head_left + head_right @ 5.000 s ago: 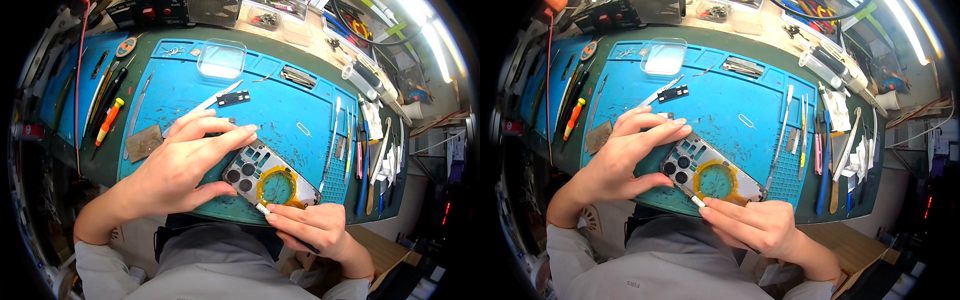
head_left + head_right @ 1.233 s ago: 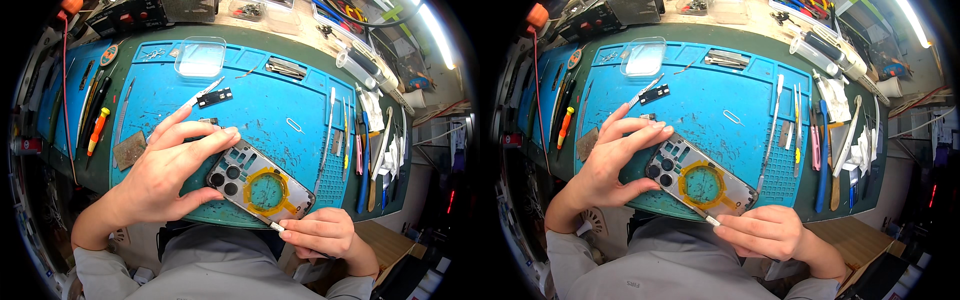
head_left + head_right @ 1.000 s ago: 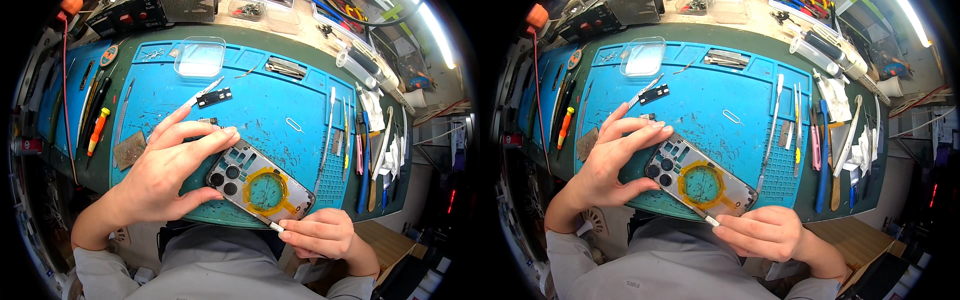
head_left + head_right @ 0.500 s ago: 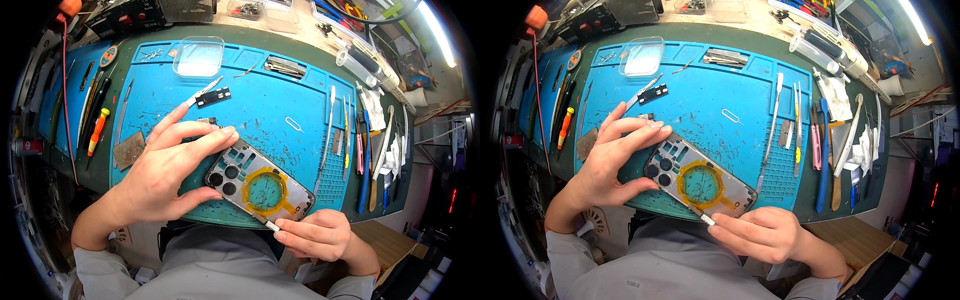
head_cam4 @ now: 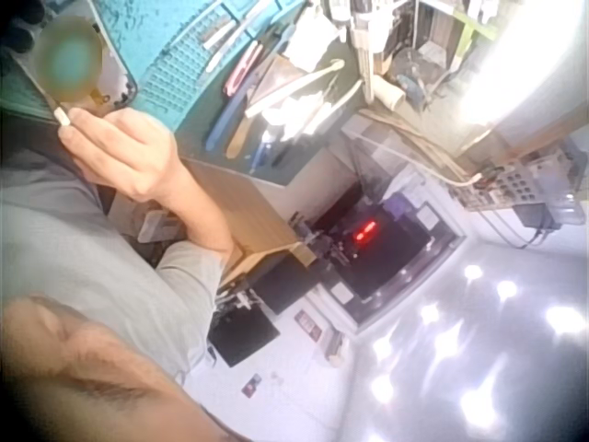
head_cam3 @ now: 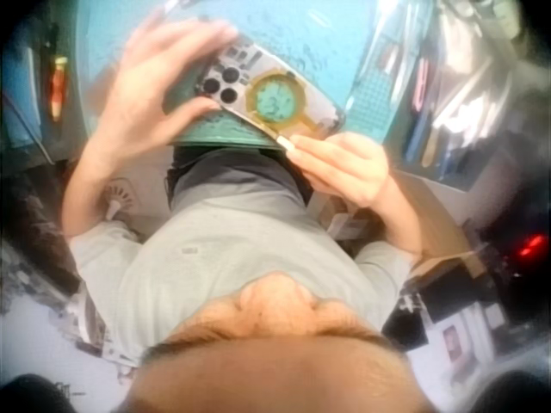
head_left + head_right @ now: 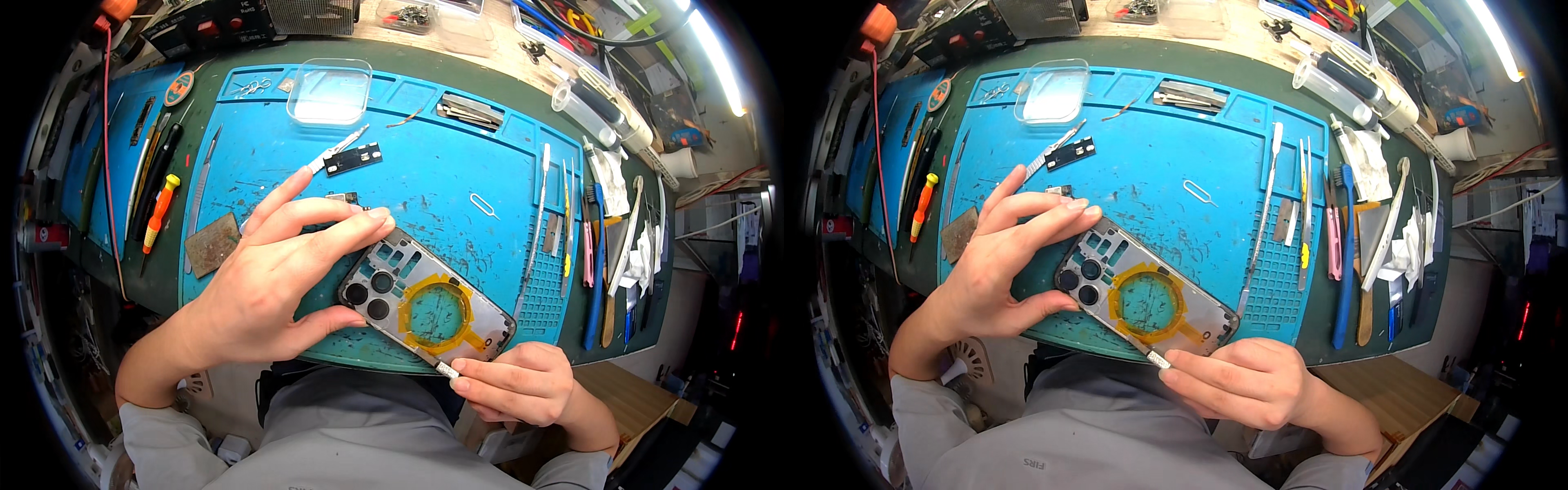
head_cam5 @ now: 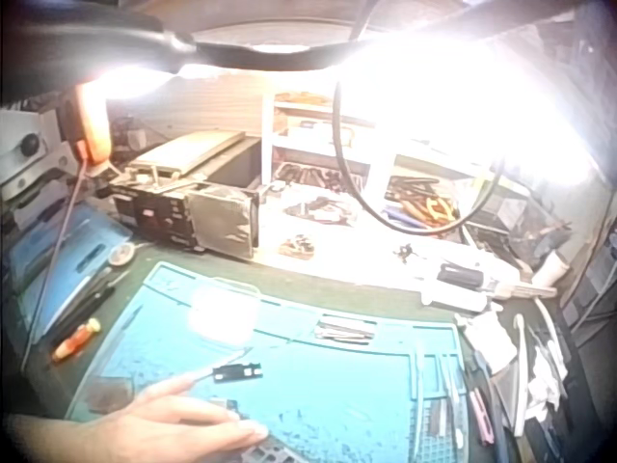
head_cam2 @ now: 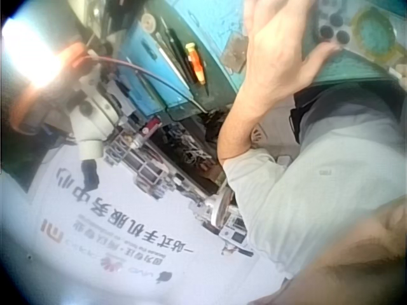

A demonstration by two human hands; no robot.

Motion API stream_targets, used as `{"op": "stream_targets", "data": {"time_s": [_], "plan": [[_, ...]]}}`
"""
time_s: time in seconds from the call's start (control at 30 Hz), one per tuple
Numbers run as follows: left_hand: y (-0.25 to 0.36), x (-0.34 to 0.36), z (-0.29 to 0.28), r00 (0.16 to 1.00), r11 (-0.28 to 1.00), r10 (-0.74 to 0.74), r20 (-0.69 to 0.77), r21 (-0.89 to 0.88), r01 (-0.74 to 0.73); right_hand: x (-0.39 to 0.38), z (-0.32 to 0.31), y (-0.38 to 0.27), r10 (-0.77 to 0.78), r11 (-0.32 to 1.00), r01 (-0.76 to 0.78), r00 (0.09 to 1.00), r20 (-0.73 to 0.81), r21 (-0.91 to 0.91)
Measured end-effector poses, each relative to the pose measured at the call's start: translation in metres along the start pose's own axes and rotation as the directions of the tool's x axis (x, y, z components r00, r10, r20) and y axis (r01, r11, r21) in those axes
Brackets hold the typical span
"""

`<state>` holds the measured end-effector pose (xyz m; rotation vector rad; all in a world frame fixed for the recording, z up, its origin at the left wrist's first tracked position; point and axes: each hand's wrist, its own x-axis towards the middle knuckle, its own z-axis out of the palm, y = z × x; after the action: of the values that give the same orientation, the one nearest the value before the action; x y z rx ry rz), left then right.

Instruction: The person uses a small brush to clean the interior of a disassembled smartphone back housing, focusing on the camera module area and adhesive residue. They then pick up a small component from a plastic bag and place it on the workbench.

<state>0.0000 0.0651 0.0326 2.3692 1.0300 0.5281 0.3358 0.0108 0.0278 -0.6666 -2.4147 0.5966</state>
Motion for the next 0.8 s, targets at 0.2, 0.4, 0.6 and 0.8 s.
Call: {"op": "stream_targets", "data": {"time_s": [0.2,0.4,0.6,0.8], "plan": [[0.000,0.000,0.001,1.000,1.000,0.005,-0.008,0.002,-0.005,0.003,0.001,-0.001,-0.015,0.999,0.016,0.999,0.031,-0.036],[0.002,-0.003,0.000,1.000,1.000,0.000,0.023,-0.007,0.000,-0.001,0.000,0.001,0.096,0.982,-0.087,0.994,-0.047,0.169],[0.006,-0.001,-0.002,0.994,0.995,0.094,-0.062,0.044,-0.091,-0.008,0.000,0.003,0.080,0.986,-0.044,0.971,-0.224,0.162],[0.008,-0.013,0.002,0.863,0.866,0.476,-0.169,0.261,-0.426,-0.015,0.001,-0.006,0.063,0.998,-0.067,0.929,-0.366,0.001]]}}
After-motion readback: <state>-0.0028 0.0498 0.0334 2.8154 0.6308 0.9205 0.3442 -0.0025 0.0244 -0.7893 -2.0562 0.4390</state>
